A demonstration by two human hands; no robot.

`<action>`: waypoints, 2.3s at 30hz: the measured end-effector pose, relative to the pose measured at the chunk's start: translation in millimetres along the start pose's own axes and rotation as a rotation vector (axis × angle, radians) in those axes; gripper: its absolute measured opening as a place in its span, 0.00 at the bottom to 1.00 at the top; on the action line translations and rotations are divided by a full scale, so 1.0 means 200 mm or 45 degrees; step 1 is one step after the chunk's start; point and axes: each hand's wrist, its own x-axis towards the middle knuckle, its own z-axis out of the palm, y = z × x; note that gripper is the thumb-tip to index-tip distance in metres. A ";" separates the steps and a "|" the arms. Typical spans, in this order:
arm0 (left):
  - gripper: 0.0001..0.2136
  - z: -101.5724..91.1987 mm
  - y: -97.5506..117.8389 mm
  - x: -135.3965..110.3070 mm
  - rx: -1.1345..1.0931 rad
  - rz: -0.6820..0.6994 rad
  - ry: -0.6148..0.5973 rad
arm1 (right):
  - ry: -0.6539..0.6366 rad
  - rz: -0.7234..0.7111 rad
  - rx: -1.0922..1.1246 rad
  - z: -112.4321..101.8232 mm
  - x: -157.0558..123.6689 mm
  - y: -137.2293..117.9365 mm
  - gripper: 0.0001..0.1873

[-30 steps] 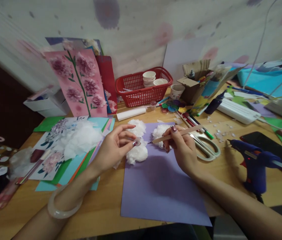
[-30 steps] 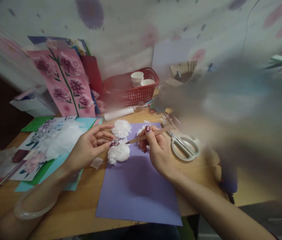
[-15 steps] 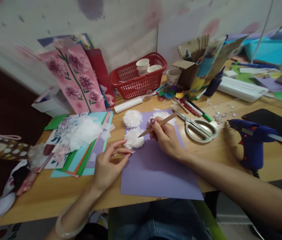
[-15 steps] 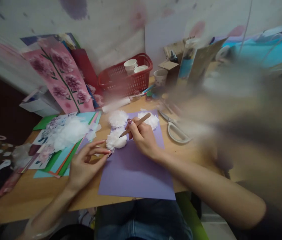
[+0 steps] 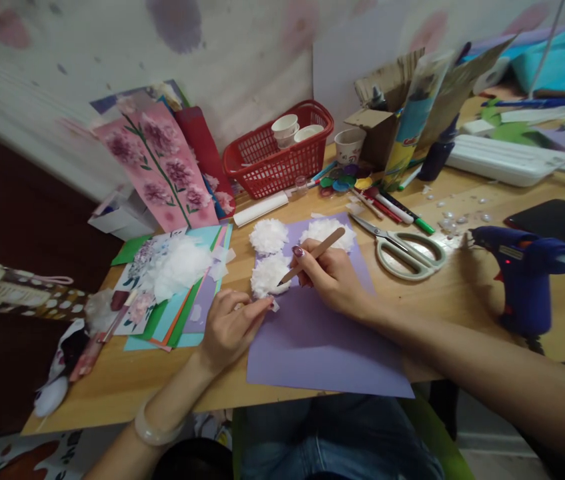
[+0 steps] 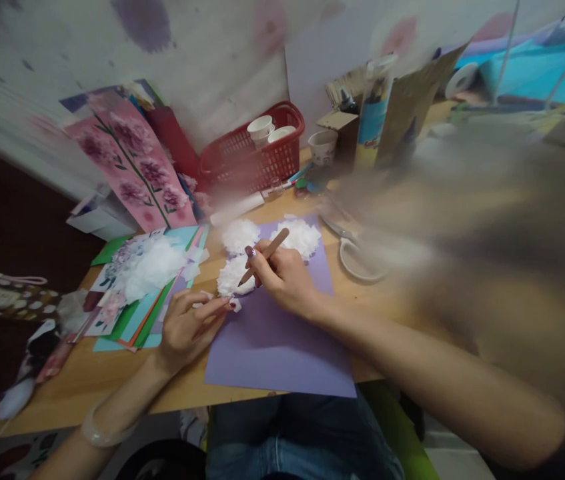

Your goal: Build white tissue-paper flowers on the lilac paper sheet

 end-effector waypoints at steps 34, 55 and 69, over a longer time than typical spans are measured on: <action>0.15 0.01 0.00 -0.02 0.058 -0.141 -0.173 | -0.165 -0.180 -0.138 0.00 -0.02 -0.02 0.17; 0.09 -0.02 -0.09 -0.06 -0.481 -0.465 -0.573 | -0.638 -1.229 -0.989 0.04 -0.11 -0.03 0.12; 0.08 -0.03 -0.09 -0.05 -0.492 -0.501 -0.675 | -0.633 -1.228 -1.142 0.07 -0.10 -0.03 0.09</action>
